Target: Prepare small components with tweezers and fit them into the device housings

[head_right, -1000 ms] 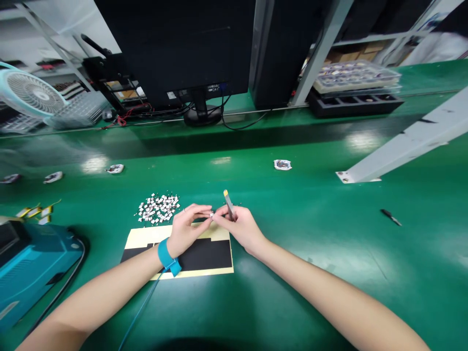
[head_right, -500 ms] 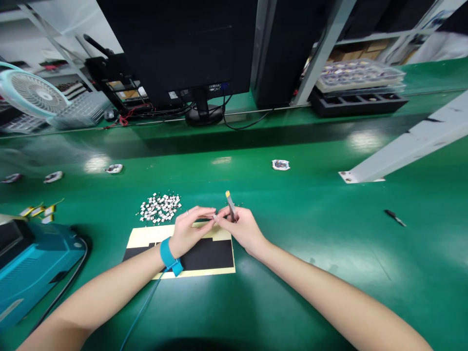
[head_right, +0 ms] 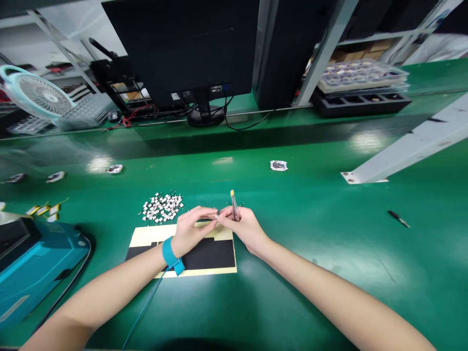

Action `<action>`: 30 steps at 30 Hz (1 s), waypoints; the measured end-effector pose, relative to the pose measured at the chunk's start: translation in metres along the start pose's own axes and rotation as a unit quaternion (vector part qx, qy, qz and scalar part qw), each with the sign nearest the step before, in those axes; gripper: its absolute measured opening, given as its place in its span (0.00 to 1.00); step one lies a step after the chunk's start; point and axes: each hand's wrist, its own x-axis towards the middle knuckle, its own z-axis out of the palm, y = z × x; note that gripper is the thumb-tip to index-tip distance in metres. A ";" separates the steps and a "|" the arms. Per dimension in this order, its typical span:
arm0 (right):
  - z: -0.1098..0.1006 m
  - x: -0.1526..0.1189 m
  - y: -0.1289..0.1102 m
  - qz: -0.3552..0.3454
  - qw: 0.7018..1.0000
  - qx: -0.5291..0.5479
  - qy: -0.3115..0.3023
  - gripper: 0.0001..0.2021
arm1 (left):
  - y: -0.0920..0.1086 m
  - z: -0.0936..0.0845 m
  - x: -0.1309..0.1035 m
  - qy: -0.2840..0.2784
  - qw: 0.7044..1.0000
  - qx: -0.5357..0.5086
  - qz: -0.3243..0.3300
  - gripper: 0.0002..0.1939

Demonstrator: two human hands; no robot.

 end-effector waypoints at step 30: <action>0.000 0.001 0.003 -0.002 0.999 -0.041 0.010 0.07 | -0.003 0.002 -0.001 -0.001 1.000 -0.018 -0.025 0.10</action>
